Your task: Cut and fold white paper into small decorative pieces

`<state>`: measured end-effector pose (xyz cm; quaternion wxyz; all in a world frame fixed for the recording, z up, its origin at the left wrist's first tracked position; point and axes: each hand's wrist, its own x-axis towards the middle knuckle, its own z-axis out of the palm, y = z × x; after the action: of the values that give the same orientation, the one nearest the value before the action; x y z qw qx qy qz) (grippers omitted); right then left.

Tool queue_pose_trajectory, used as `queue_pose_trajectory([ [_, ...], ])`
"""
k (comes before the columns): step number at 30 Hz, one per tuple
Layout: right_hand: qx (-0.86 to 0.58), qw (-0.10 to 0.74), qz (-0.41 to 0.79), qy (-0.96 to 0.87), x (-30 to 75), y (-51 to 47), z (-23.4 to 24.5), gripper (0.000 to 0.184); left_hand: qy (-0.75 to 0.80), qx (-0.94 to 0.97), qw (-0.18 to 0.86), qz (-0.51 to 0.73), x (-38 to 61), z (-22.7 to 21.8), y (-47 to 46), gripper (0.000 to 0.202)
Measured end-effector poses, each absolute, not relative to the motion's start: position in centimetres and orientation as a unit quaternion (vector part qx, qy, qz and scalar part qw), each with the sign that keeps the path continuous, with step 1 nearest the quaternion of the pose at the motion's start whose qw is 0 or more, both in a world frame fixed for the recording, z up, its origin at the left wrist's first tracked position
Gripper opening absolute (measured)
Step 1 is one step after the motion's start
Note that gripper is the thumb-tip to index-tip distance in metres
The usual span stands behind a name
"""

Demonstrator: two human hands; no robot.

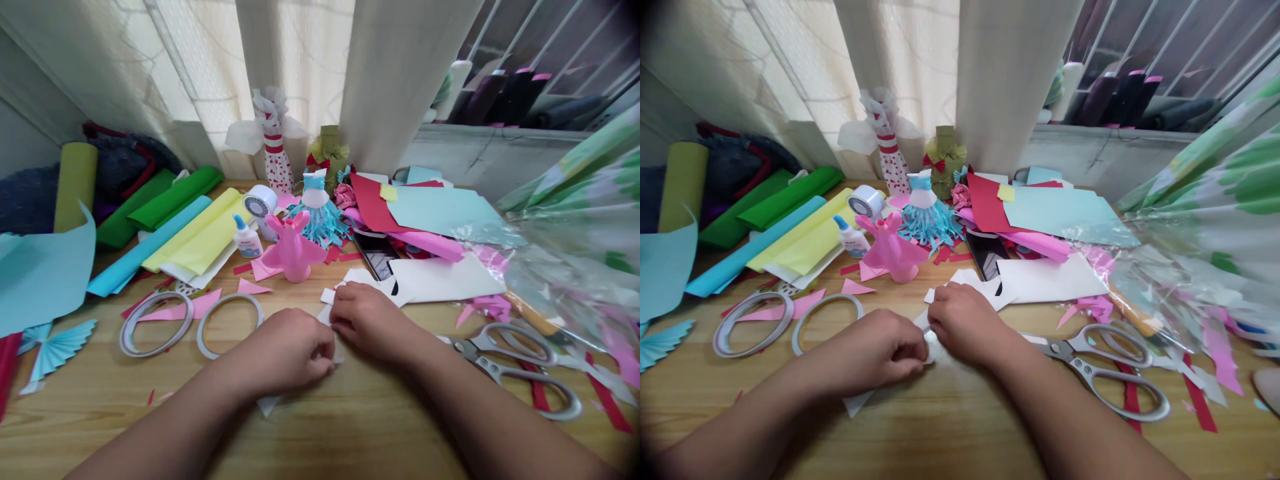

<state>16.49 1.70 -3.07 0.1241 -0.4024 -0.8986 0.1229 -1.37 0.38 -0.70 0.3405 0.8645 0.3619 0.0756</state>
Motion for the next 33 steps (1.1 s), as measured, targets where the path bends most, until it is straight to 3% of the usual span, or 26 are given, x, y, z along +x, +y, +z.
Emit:
queue_pose_trajectory([
  [3, -0.4, 0.145, 0.136, -0.895, 16.8, 1.8, -3.0, 0.012, 0.416, 0.842, 0.328, 0.105, -1.5, -0.6, 0.9, 0.018],
  [6, -0.409, 0.227, 0.2, -0.861, 17.3, 1.8, -2.5, 0.012, 0.487, 0.788, 0.329, 0.184, -1.7, -0.1, 1.5, 0.022],
  [11, -0.403, 0.375, 0.202, -0.81, 17.5, 1.2, -1.5, 0.011, 0.478, 0.649, 0.539, 0.246, -1.6, -0.2, 1.6, 0.035],
  [13, -0.402, 0.389, 0.15, -0.815, 17.2, 0.8, -1.2, 0.013, 0.461, 0.611, 0.587, 0.265, -1.5, -0.3, 1.4, 0.031],
  [17, -0.391, 0.403, 0.126, -0.818, 17.1, 0.5, -1.0, 0.011, 0.471, 0.588, 0.586, 0.3, -1.1, -0.3, 0.9, 0.021],
  [25, -0.417, 0.459, 0.501, -0.604, 17.4, 0.3, -0.8, 0.02, 0.453, 0.545, 0.617, 0.344, -1.1, 0.2, 0.6, 0.019],
  [33, -0.433, 0.491, 0.476, -0.586, 16.5, -0.2, -1.0, 0.022, 0.433, 0.581, 0.589, 0.356, -1.2, 0.0, 0.5, 0.021],
])
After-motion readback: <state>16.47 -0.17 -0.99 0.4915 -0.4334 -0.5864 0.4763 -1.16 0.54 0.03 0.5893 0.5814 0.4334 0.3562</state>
